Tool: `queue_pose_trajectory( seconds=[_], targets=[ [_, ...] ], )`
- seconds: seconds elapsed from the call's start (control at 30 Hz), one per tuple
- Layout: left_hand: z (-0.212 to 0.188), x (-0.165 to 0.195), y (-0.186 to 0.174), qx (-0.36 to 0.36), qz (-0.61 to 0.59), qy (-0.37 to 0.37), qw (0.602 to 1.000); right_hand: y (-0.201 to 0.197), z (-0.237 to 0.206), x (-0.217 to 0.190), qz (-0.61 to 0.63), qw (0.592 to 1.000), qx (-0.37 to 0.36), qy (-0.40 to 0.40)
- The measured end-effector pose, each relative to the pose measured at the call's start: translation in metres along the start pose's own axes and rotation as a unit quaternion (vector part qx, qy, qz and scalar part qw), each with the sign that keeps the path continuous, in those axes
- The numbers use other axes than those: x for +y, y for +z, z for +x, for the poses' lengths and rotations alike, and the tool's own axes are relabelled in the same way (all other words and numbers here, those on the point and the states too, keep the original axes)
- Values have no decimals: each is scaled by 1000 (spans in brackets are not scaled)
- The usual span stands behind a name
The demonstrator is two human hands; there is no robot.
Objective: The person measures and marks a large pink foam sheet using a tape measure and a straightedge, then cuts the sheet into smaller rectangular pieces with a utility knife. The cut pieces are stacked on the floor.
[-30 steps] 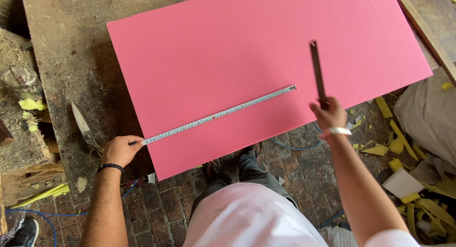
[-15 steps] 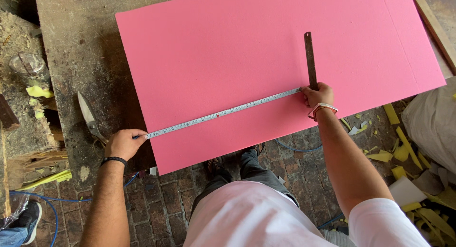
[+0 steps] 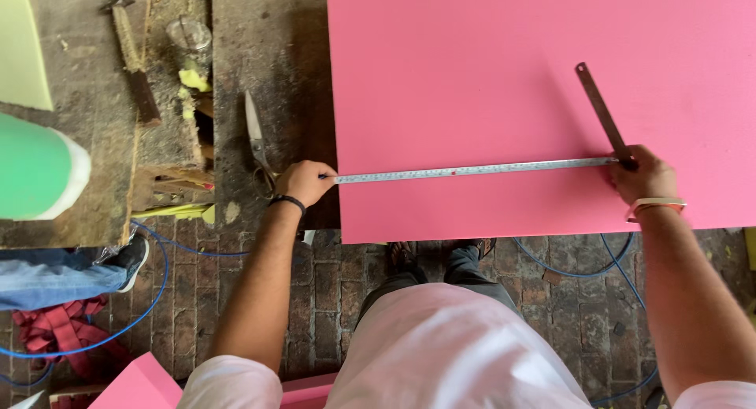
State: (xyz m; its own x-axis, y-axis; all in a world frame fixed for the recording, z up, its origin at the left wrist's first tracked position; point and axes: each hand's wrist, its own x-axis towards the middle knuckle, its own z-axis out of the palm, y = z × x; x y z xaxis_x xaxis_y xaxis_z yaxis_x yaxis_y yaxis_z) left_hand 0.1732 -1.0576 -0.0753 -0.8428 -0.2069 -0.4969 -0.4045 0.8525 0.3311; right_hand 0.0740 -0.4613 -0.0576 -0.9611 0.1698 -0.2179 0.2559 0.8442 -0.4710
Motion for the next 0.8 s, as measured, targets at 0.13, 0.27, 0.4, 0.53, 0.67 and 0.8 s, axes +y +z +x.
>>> queue_pose_trajectory(
  seconds=[0.13, 0.27, 0.4, 0.53, 0.67, 0.8],
  targets=[
    [-10, 7, -15, -18, 8, -9, 1000, -2, -1, -5, 68, 997, -16, 28],
    [-3, 3, -37, 47, -12, 70, 996, -8, -4, -9, 49, 998, 37, -33],
    [40, 10, -76, 93, -22, 112, 989, -22, 30, -34, -18, 992, 91, -88],
    [110, 39, -120, 57, -41, 61, 996, -32, 100, -78, 141, 988, 62, -9],
    [165, 61, -153, 55, -47, 88, 993, -30, 180, -126, 146, 986, 78, -32],
    [211, 73, -174, 27, -23, 35, 999, -24, 227, -139, 171, 984, 6, 54]
  ],
)
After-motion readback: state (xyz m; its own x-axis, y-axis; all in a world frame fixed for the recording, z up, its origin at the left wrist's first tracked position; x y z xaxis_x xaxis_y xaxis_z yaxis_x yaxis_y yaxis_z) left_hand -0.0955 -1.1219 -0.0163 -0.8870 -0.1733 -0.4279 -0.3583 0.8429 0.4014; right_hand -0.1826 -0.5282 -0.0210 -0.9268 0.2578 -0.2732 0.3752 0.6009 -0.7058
